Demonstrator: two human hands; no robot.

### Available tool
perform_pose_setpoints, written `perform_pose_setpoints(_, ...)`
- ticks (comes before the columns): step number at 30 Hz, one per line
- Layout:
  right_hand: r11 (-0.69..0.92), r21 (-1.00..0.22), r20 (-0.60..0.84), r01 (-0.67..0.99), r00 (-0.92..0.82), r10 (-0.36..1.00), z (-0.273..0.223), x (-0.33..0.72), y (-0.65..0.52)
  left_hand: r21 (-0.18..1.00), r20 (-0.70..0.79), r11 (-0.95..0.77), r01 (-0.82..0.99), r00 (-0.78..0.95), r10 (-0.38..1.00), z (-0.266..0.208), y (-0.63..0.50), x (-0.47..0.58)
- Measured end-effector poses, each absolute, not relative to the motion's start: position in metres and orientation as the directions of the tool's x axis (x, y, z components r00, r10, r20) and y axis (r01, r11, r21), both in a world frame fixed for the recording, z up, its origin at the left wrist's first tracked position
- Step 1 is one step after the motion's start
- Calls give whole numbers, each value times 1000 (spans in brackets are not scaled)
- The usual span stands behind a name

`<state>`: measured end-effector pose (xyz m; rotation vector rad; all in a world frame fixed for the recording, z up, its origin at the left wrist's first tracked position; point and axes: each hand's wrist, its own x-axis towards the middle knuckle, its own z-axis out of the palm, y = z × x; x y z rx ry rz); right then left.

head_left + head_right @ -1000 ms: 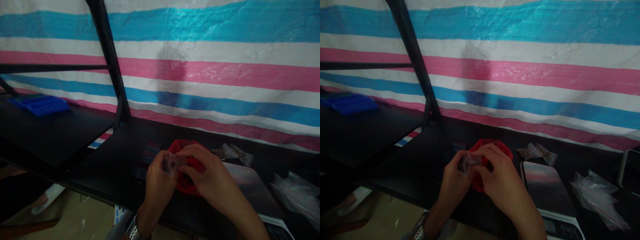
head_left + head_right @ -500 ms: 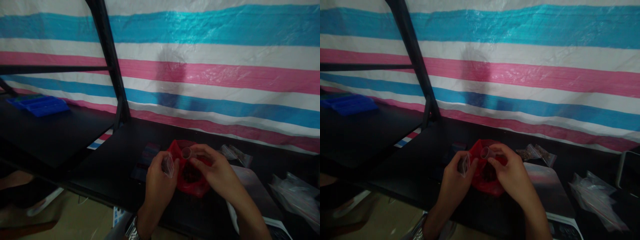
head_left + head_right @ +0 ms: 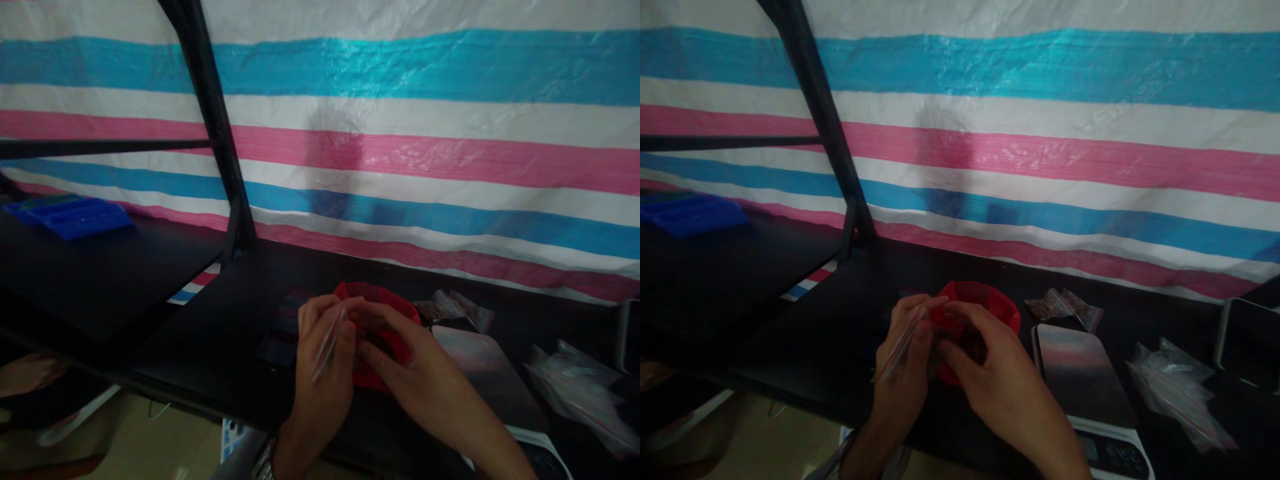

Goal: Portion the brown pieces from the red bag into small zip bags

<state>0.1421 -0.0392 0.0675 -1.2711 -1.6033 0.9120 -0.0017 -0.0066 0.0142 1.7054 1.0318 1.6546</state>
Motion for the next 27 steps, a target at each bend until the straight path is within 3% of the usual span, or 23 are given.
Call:
perform_pose_setpoints(5,163,-958,126,234,-167,978,64,150,-46,858,499,-511,55,151,853,11,-13,-2)
perform_pose_setpoints(10,193,-930,198,312,-16,980,64,203,-59,824,560,-566,-36,208,802,7,-15,-1)
perform_pose_setpoints(13,165,-899,238,405,136,962,64,253,-74,784,609,-621,23,166,775,5,-15,-2)
perform_pose_setpoints(19,-93,-826,70,557,265,962,41,317,-97,669,702,-719,187,158,695,4,-18,-5)
perform_pose_setpoints(27,-53,-636,405,770,392,826,36,335,-92,545,747,-772,327,229,624,0,-22,-13)
